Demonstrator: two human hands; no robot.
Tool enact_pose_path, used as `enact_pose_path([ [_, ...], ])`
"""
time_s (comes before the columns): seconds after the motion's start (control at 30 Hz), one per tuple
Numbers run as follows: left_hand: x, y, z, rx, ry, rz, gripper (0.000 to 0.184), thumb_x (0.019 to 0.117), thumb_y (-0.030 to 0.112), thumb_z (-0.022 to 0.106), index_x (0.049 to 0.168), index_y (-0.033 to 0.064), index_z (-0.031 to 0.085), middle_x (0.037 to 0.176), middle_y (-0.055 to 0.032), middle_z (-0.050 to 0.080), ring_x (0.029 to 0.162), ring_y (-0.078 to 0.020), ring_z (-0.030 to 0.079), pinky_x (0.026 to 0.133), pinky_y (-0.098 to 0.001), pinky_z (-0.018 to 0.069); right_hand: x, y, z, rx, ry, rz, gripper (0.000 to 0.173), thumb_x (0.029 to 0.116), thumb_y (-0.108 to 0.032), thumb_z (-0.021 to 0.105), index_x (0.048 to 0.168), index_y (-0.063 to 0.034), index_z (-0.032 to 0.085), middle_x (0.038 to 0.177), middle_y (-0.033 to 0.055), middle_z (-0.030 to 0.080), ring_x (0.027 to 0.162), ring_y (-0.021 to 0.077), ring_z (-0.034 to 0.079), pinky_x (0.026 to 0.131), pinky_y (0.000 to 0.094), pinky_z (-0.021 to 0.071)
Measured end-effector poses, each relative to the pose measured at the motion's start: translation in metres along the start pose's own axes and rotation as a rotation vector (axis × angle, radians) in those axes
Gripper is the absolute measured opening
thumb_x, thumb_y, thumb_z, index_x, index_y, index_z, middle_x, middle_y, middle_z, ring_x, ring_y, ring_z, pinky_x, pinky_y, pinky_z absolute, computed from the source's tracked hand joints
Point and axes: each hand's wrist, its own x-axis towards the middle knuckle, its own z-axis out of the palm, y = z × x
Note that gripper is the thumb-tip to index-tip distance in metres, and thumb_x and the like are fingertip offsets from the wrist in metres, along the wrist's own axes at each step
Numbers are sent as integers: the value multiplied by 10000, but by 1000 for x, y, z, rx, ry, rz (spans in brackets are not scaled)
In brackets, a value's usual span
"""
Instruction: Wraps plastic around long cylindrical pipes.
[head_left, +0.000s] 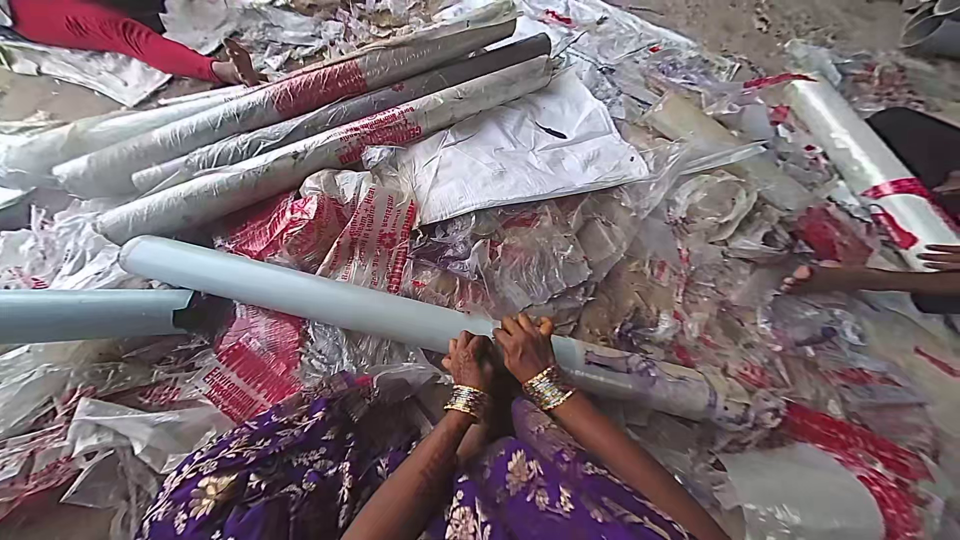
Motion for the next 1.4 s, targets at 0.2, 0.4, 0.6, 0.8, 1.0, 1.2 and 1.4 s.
enact_pose_path([
  [0.2, 1, -2, 0, -11, -25, 13, 203, 934, 57, 621, 1068, 41, 773, 1126, -196, 670, 1153, -448, 568, 948, -667, 382, -4, 7, -7, -17, -46, -18, 105, 846, -17, 675, 837, -49, 775, 987, 142, 750, 959, 401, 703, 884, 688, 436],
  [0.4, 2, -6, 0, -30, -30, 58, 201, 920, 28, 610, 1038, 33, 772, 1085, -197, 666, 1131, -450, 563, 927, -672, 375, -7, 15, -22, 10, -243, 48, 194, 958, -71, 596, 939, -8, 779, 1114, 180, 735, 1102, 429, 669, 975, 713, 376],
  [0.6, 2, -6, -2, -15, -43, 61, 196, 936, 48, 612, 1051, 42, 771, 1104, -196, 665, 1143, -448, 563, 934, -675, 375, -18, 34, -34, 5, -339, 122, 220, 986, -84, 575, 994, 14, 771, 1192, 199, 717, 1170, 448, 637, 1025, 730, 328],
  [0.8, 2, -8, -2, 19, -44, 60, 191, 955, 84, 624, 1073, 28, 763, 1134, -209, 666, 1158, -458, 566, 945, -684, 380, -28, 58, -51, -26, -473, 178, 246, 1003, -85, 544, 1037, 23, 762, 1238, 211, 691, 1209, 456, 605, 1044, 734, 302],
  [1.0, -1, -2, -6, 107, -43, 57, 205, 970, 122, 611, 1104, 64, 754, 1141, -189, 677, 1150, -430, 599, 960, -671, 391, -37, 83, -64, -56, -622, 270, 278, 1033, -102, 508, 1117, 25, 741, 1304, 224, 650, 1287, 455, 547, 1102, 733, 230],
  [1.2, -8, -5, -5, 203, 15, 165, 252, 954, 195, 657, 1150, 57, 734, 1124, -177, 709, 1121, -415, 642, 1015, -689, 368, -45, 101, -70, -41, -630, 356, 272, 1029, -173, 551, 1142, -51, 767, 1307, 187, 662, 1282, 444, 547, 1088, 729, 242],
  [1.4, -7, -7, 4, 220, 171, 252, 285, 917, 210, 704, 1165, 78, 758, 1105, -173, 732, 1076, -430, 669, 1006, -713, 378, -64, 109, -53, 75, -68, 541, 170, 958, -122, 656, 1022, -36, 789, 1132, 221, 727, 1124, 478, 641, 1009, 750, 318],
])
